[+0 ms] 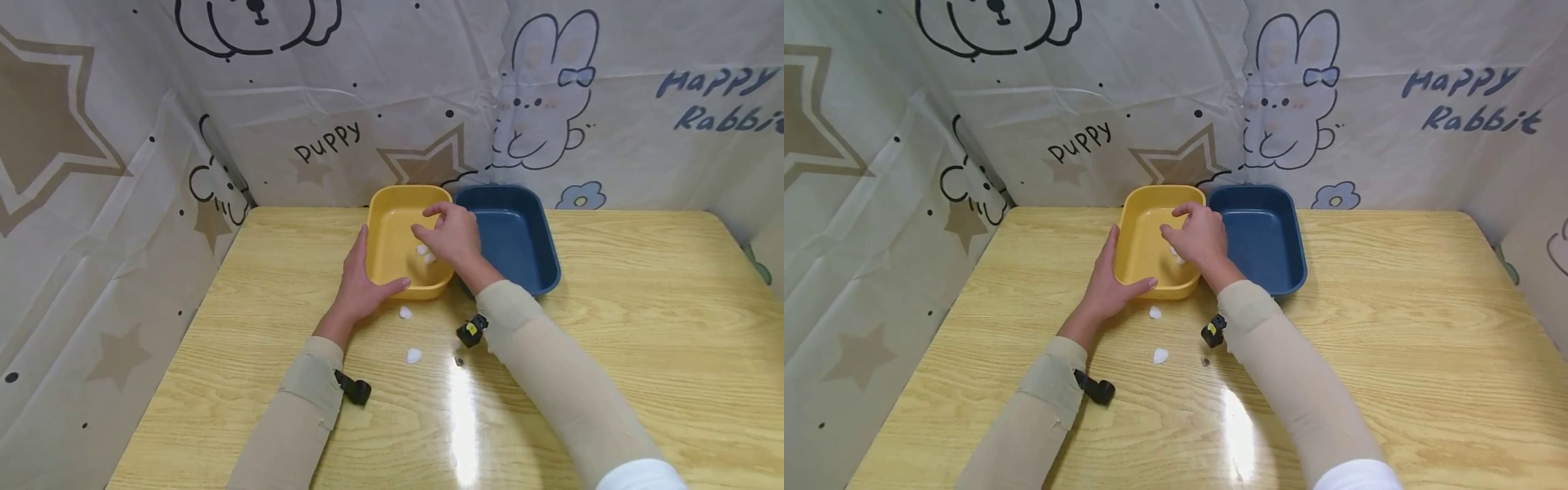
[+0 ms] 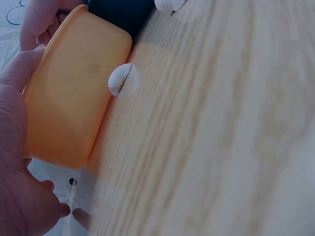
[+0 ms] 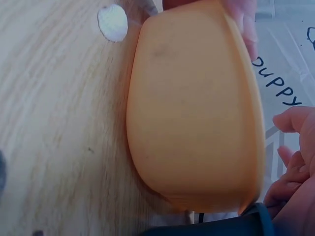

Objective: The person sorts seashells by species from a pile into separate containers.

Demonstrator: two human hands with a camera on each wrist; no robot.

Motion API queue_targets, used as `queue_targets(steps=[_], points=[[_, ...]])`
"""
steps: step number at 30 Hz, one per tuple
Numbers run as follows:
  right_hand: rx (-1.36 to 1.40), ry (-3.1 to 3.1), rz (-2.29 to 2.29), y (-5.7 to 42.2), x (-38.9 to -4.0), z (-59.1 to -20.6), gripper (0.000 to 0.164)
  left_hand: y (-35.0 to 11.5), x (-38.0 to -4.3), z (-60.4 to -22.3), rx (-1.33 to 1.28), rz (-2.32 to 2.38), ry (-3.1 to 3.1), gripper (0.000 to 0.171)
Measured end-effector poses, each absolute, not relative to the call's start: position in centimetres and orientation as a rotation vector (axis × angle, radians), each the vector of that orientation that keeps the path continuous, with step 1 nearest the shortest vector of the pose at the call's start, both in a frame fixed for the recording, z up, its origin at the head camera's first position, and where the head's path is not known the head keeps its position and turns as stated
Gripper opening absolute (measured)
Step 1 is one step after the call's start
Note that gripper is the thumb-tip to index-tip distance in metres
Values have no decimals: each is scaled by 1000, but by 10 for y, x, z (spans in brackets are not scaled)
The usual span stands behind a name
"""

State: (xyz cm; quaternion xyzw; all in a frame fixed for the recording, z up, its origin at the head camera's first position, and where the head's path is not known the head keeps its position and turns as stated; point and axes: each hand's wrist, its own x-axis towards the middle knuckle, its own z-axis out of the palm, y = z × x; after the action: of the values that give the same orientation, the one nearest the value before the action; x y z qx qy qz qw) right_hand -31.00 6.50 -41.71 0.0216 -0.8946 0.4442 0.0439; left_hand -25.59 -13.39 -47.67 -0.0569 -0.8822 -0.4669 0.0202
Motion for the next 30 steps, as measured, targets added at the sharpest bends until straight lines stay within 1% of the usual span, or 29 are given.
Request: queue_targets(steps=[12, 23, 30], points=[[122, -2704, 1330, 70, -291, -415, 39, -133, -256, -477, -188, -1461, -2721, 125], [230, -2644, 1395, 73, -260, -414, 38, -133, -255, -475, -171, -1460, -2728, 126], [312, -2596, 1436, 73, -241, -416, 33, -133, -255, -476, -180, -1453, -2723, 126]])
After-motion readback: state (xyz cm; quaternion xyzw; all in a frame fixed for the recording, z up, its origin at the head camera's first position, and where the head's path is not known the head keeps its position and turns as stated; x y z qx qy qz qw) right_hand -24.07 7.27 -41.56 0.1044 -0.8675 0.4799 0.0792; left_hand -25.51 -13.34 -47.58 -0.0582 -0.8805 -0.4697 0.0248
